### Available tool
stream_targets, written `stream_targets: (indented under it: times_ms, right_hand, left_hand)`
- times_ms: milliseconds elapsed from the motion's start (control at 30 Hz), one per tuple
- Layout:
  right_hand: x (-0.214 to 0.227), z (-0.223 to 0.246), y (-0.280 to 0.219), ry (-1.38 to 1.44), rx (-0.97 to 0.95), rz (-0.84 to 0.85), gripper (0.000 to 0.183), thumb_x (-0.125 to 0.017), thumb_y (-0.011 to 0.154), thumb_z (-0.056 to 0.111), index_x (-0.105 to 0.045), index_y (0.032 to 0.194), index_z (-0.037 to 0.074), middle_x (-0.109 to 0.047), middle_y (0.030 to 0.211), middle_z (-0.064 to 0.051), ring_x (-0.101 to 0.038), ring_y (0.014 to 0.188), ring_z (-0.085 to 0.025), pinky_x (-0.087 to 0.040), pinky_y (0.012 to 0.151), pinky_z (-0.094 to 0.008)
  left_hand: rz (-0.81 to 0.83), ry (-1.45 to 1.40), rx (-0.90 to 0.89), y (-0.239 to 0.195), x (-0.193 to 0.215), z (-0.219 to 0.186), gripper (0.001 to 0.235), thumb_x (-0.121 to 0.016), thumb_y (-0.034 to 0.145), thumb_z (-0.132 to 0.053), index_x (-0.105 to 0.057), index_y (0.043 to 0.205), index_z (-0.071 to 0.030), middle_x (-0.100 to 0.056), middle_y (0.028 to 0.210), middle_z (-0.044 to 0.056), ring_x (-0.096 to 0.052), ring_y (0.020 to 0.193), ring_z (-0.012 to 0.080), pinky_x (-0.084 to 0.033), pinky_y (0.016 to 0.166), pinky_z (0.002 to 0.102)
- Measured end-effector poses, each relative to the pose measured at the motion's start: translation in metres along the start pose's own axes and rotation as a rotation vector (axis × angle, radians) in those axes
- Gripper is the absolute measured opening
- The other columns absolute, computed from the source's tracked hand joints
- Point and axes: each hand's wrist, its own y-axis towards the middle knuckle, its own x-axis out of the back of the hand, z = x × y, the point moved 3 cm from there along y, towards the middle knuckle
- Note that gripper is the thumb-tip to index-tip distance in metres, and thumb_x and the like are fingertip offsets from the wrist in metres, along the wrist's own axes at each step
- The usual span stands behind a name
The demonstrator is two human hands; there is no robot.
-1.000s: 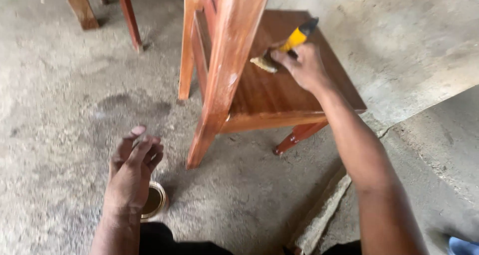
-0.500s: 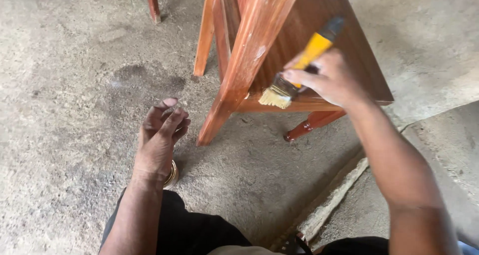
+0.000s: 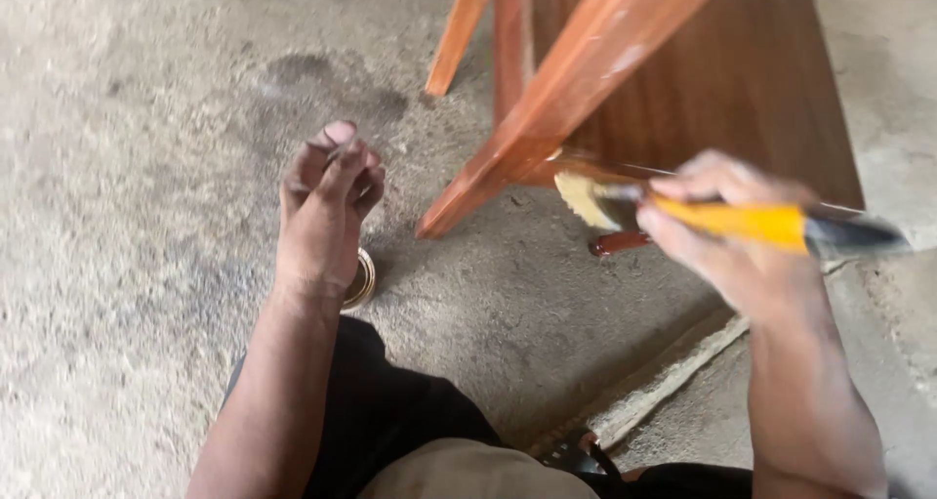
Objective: The person applies a dark wood finish to a wooden chair using a paintbrush. They repeatedly dip the brush into a can and coat the chair's legs, seat, and backrest, working systematically around the piece.
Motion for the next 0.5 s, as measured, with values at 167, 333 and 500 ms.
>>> stream_targets:
  times_ms: [167, 333, 500]
  right_hand:
    - [-0.090, -0.040, -0.021, -0.025, 0.505, -0.161, 0.021, -0.072, 0.099, 0.001, -0.063, 0.117, -0.004, -0.067, 0.110, -0.018, -0.071, 0.086, -0.017, -0.061, 0.067, -0.023]
    - [-0.223, -0.127, -0.034, -0.741, 0.910, -0.481, 0.037, -0.084, 0.096, 0.010, -0.059, 0.122, 0.006, -0.047, 0.140, -0.010, -0.048, 0.133, -0.027, -0.058, 0.108, -0.036]
    - [-0.259, -0.118, -0.051, -0.704, 0.746, -0.283, 0.031, -0.079, 0.095, 0.009, -0.064, 0.122, 0.003, -0.057, 0.127, -0.014, -0.055, 0.124, -0.029, -0.056, 0.106, -0.045]
  left_hand:
    - [-0.063, -0.070, -0.019, -0.005, -0.007, -0.017, 0.017, -0.070, 0.099, -0.019, -0.061, 0.113, -0.015, -0.067, 0.091, -0.002, -0.063, 0.088, 0.0106, -0.051, 0.084, 0.031]
    - [-0.063, -0.079, 0.035, -0.008, -0.005, -0.019, 0.018, -0.072, 0.099, -0.026, -0.063, 0.109, -0.015, -0.067, 0.090, -0.003, -0.064, 0.087, 0.0099, -0.052, 0.087, 0.033]
    - [-0.065, -0.039, 0.032, -0.013, 0.004, -0.024, 0.022, -0.072, 0.096, -0.027, -0.064, 0.112, -0.017, -0.067, 0.090, -0.004, -0.064, 0.087, 0.0090, -0.053, 0.087, 0.031]
